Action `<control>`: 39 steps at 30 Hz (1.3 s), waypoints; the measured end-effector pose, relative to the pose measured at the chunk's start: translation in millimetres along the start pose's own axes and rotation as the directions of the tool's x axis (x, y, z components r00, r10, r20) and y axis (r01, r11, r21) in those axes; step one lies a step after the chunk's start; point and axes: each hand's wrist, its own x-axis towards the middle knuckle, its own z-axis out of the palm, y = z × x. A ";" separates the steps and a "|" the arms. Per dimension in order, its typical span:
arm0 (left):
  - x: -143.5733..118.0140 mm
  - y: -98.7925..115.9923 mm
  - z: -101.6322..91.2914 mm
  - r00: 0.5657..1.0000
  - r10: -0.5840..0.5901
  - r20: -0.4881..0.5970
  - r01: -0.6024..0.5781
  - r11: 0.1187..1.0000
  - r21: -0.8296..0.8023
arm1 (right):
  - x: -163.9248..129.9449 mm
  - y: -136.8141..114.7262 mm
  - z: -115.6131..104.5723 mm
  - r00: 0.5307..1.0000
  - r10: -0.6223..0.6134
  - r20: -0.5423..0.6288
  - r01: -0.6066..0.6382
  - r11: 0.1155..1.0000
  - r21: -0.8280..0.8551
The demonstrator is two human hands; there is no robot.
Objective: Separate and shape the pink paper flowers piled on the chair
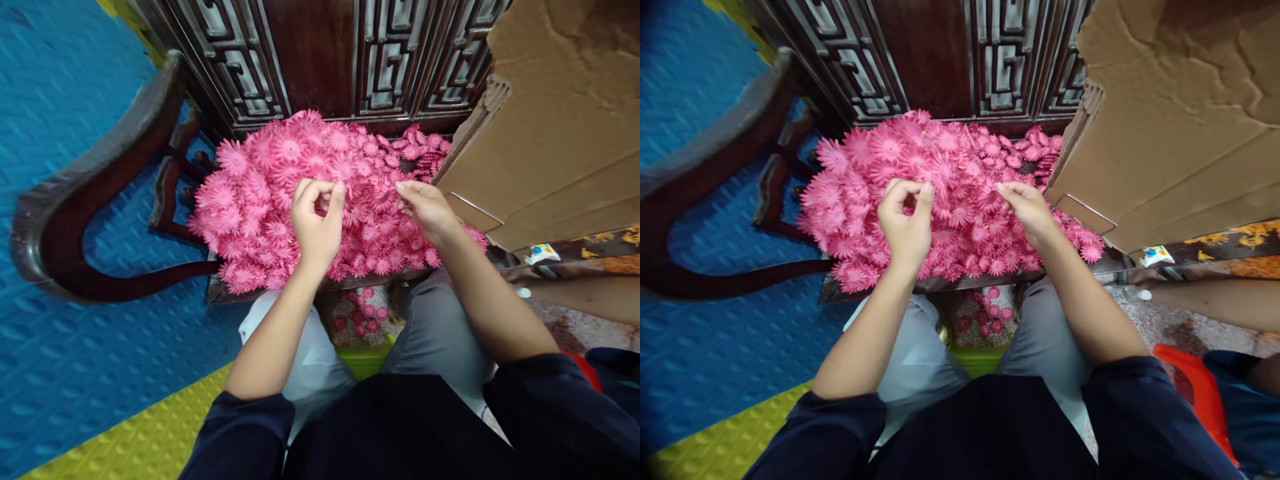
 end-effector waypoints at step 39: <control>-13.9 4.6 13.2 0.983 0.028 0.182 -0.036 0.998 0.042 | -34.5 -5.5 27.2 0.944 -0.291 0.155 0.297 0.955 -0.018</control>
